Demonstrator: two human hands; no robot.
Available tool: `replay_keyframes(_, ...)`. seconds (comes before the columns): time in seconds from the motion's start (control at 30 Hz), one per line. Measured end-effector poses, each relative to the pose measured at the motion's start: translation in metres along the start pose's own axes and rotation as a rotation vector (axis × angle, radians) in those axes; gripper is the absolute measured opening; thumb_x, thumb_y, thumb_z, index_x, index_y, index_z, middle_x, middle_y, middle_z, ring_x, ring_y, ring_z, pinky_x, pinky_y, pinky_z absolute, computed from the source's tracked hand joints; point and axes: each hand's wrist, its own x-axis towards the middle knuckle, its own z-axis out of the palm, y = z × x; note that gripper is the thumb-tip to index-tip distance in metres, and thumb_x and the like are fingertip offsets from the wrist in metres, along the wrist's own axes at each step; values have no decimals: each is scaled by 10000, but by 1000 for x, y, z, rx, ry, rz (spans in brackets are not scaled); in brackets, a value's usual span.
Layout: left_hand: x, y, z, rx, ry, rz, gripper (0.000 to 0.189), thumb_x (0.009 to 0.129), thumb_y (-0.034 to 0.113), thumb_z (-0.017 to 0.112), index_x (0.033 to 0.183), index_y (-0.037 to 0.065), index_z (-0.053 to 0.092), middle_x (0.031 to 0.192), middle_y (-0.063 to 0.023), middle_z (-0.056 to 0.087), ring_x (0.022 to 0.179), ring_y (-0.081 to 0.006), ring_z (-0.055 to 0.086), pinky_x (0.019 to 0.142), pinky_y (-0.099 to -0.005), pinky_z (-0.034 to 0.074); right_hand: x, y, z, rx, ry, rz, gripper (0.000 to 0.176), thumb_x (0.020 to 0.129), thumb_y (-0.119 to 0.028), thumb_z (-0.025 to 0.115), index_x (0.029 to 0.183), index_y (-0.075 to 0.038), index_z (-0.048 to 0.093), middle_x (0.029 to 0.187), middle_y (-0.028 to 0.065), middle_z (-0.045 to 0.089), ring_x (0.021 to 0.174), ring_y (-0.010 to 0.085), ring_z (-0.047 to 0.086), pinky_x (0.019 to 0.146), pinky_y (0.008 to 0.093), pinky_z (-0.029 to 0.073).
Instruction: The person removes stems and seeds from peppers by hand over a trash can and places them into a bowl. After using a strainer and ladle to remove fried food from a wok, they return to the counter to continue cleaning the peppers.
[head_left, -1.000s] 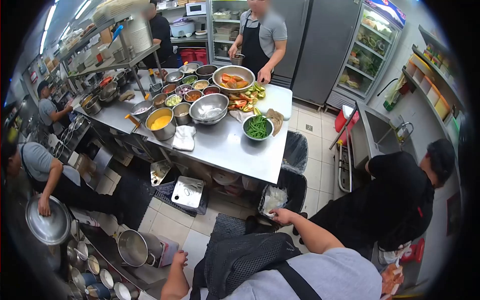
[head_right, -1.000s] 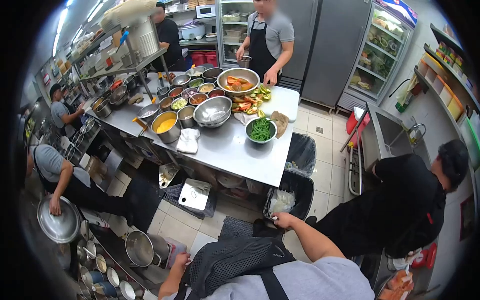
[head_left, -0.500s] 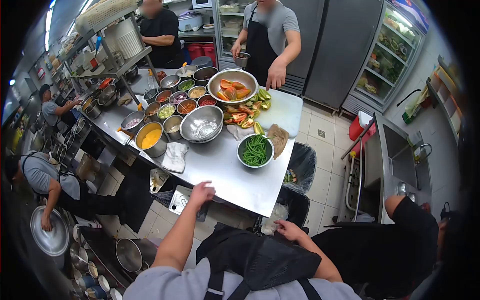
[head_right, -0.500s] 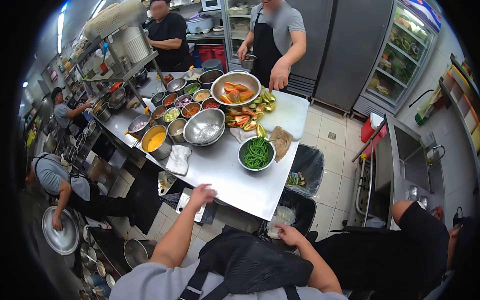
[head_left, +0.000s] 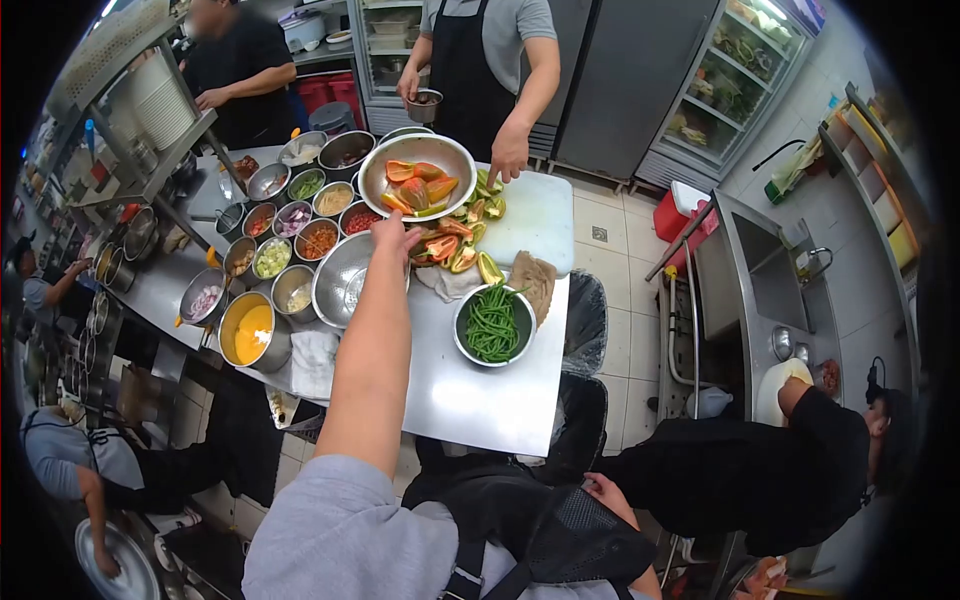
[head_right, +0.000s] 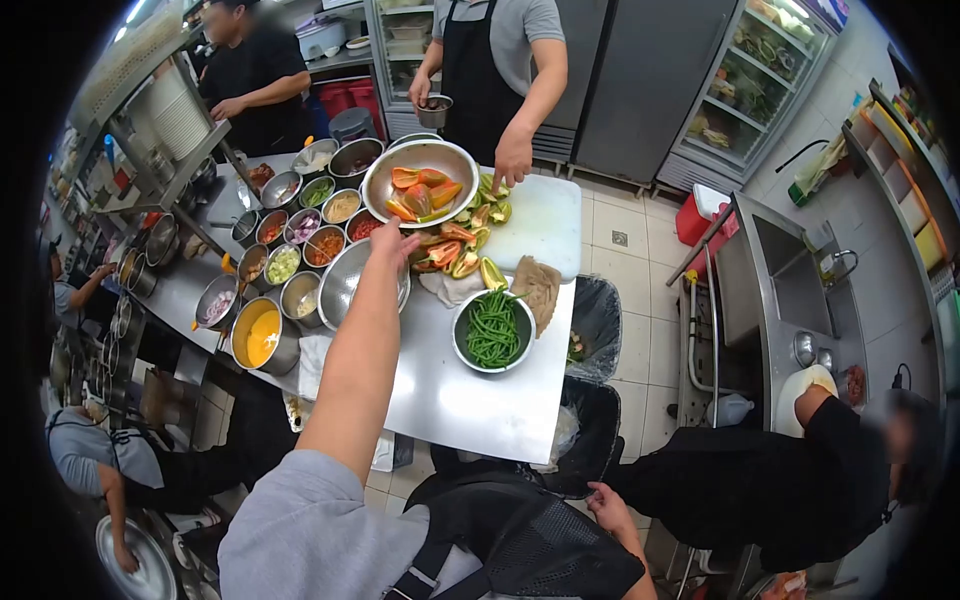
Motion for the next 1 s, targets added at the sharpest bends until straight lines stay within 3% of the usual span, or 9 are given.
replay_keyframes(0.07,30,8,-3,68,82,-30,476,989,258,554,1385,20,436,1295,-209,550,921,-345,687,694,-391,617,-8,-3,20,193,11,121,478,883,-141,632,1337,-25,543,901,108,686,854,210,672,794,330,519)
replay_keyframes(0.1,39,9,-2,104,152,-31,382,948,180,578,1268,-26,551,1184,-185,613,883,-333,697,726,-427,625,-9,-4,26,102,-2,87,497,871,-121,626,1352,-32,536,913,115,689,869,209,673,801,328,516)
replay_keyframes(0.3,54,13,-9,192,139,111,359,889,56,546,1241,2,586,1107,-156,654,910,-319,697,680,-430,632,9,-12,42,-33,-95,86,498,861,-105,620,1349,-40,539,912,110,692,867,212,674,804,329,516)
replay_keyframes(0.4,14,27,-21,178,107,203,336,879,61,542,1205,-6,588,1062,-157,666,896,-304,709,666,-439,633,24,-17,25,-100,-115,68,500,856,-97,617,1347,-45,541,911,107,693,866,213,675,806,330,516)
replay_keyframes(0.53,-30,66,-64,191,-73,312,237,883,130,532,1080,13,593,949,-130,679,742,-248,706,573,-403,612,50,-41,-5,-213,-92,-10,498,846,-85,610,1339,-55,549,914,97,700,862,219,676,803,341,518)
replay_keyframes(0.67,-116,104,-116,197,-29,407,159,886,186,538,965,55,576,841,-73,635,714,-194,671,514,-373,568,79,-48,-23,-213,-93,-75,478,871,-69,593,1340,-5,530,884,67,671,812,163,637,770,308,512)
replay_keyframes(0.73,-144,95,-156,134,15,441,155,873,158,549,942,28,598,830,-60,641,627,-148,611,506,-310,501,92,-50,-23,-213,-96,-148,479,869,-70,598,1339,-6,530,870,65,669,799,157,633,764,306,512)
replay_keyframes(0.8,-159,68,-195,196,24,546,154,860,129,543,931,17,619,821,-49,628,650,-137,574,562,-299,471,98,-61,-22,-228,-110,-163,481,850,-109,609,1324,-44,555,913,113,697,860,247,679,792,352,522)
replay_keyframes(1.0,-268,-15,-267,604,159,389,261,843,59,509,1051,-26,641,888,-51,652,770,-113,589,679,-274,483,106,-66,-20,-329,-217,-287,466,867,-130,595,1324,-51,557,932,125,701,882,282,681,808,371,522)
